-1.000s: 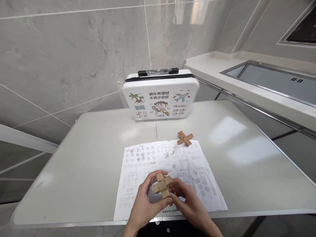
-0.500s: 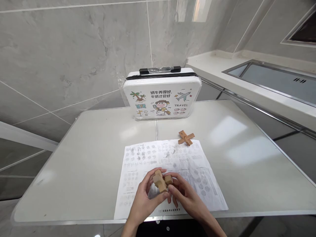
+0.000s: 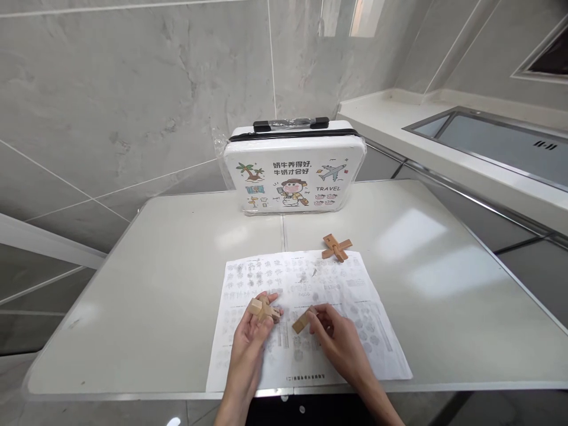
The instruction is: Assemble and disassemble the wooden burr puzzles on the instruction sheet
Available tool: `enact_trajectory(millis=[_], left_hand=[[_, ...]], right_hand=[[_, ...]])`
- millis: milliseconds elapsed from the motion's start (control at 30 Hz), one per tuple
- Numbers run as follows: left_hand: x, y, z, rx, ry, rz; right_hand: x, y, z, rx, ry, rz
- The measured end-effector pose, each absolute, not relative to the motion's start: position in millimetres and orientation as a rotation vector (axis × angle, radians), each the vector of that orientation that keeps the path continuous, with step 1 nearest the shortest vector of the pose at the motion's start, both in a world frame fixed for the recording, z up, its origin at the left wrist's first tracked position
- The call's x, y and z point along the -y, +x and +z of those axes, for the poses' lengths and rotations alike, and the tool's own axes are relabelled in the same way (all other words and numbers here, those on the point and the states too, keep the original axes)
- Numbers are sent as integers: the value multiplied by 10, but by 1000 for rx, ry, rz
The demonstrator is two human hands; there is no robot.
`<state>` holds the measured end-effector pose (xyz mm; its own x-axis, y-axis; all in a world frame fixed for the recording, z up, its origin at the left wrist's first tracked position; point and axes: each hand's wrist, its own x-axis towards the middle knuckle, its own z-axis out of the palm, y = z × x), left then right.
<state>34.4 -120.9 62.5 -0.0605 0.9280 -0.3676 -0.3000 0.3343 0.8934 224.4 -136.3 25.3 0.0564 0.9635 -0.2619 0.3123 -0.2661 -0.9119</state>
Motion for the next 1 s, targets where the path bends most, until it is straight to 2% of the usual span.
enact_trajectory(millis=[300,500,733,1000], left_hand=[[1254,431,722,-1235,840,1032],[1260,441,745,-1246,905,999],[1282,517,758,-1197,947,1020],[1292,653,729,-1086,980,978]], right_hand=[[1183,2244,270,1323,-1895,1259],[1251,2276,267,1365,-1907,1112],[1397,2182,556,1000,-1185,1780],[1457,2108,449,601,-988,1882]])
